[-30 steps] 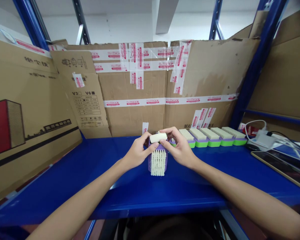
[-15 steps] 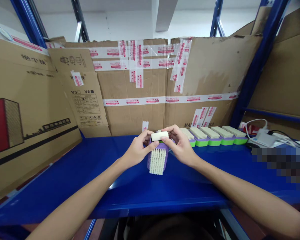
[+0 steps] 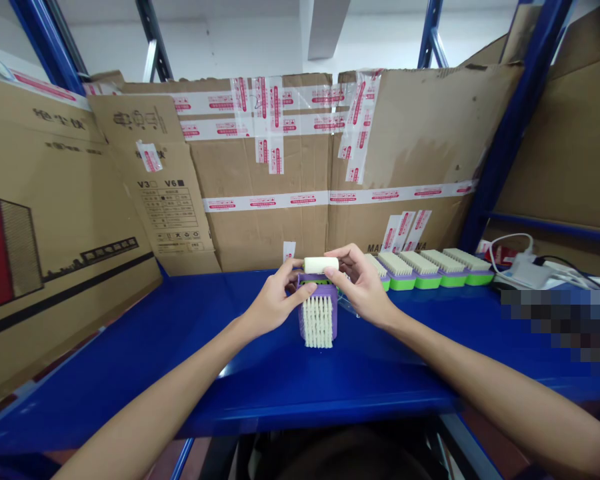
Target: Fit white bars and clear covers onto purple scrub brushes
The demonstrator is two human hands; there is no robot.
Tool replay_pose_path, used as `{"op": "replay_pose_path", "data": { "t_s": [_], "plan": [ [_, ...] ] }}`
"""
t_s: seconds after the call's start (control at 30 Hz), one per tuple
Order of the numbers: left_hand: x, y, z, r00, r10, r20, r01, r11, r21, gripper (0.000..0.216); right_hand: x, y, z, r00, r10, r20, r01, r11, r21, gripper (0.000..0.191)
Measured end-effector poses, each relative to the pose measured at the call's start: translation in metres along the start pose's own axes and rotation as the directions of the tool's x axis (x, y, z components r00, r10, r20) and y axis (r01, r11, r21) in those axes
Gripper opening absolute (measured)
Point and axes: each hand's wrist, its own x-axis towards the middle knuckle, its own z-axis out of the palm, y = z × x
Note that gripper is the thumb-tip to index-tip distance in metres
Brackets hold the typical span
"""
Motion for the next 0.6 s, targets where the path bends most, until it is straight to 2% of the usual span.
{"op": "replay_pose_path", "data": {
  "t_s": [0.23,0.4,0.6],
  "plan": [
    [-0.0001,0.002,0.001,1.0,0.005,-0.004,-0.005,1.0,-0.014,0.041,-0.0044,-0.0025,0.0035,0.998,-0.067,-0.004,0.067,0.994,-0.088,0.029],
    [-0.0001,0.0013,0.0016,1.0,0.007,-0.023,-0.008,0.999,-0.035,0.039,-0.0067,-0.004,0.0037,0.986,-0.148,0.083,0.162,0.967,-0.197,0.021],
    [0.0004,0.0013,0.0012,1.0,0.009,-0.004,-0.009,0.999,-0.033,0.037,-0.006,-0.0075,0.0023,0.96,-0.202,0.196,0.251,0.928,-0.274,0.029]
  ]
}}
